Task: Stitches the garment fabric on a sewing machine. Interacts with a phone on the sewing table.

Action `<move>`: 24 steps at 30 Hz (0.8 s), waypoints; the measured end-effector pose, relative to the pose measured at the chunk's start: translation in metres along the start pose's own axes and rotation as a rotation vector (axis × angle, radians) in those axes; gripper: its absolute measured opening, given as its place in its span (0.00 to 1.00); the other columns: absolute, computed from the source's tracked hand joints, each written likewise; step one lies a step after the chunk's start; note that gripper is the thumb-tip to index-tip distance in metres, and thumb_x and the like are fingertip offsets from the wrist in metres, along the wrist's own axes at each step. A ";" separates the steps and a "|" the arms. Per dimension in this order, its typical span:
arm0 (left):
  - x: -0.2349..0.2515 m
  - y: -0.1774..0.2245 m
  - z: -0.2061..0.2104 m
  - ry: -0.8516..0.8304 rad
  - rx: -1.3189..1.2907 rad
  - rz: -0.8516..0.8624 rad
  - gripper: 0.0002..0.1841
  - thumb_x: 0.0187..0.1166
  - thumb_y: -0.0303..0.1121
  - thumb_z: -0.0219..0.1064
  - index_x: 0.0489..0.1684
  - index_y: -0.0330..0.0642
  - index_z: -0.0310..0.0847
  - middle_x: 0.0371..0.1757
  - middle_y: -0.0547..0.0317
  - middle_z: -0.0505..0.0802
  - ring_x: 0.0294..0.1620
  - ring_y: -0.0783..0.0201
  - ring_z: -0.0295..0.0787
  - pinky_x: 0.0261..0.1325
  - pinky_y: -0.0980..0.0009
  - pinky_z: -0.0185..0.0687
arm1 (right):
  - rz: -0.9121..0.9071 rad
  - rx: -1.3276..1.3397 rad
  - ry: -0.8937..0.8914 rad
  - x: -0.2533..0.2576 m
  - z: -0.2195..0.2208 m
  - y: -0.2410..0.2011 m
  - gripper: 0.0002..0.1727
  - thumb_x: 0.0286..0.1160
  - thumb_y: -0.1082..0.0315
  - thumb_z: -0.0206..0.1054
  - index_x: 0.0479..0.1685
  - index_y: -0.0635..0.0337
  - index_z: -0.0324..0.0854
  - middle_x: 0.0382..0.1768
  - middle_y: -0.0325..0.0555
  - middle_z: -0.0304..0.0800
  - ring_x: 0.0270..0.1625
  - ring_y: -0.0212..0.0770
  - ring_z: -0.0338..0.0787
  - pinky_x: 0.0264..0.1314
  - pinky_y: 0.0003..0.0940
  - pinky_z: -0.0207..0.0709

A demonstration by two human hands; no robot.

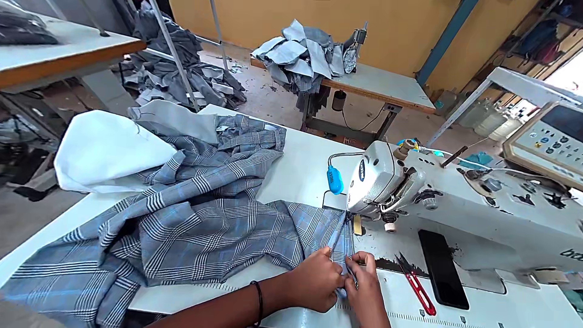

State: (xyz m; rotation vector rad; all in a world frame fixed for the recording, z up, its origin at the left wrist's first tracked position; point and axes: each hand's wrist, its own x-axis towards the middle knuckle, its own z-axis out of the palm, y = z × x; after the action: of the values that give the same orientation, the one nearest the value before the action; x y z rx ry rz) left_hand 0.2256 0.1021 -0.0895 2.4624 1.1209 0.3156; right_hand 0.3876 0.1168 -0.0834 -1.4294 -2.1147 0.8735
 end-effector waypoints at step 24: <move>0.007 -0.052 -0.065 0.027 0.372 0.027 0.17 0.73 0.41 0.76 0.42 0.32 0.89 0.38 0.43 0.93 0.50 0.43 0.92 0.82 0.37 0.61 | -0.051 0.081 0.215 0.050 0.026 0.015 0.19 0.68 0.82 0.62 0.57 0.72 0.89 0.66 0.63 0.87 0.58 0.59 0.89 0.62 0.54 0.79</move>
State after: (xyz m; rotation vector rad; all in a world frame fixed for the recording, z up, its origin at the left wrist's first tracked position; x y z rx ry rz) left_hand 0.1716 0.1561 -0.0559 2.8033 1.2541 0.1579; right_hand 0.3620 0.1603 -0.1120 -1.3575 -1.9262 0.7420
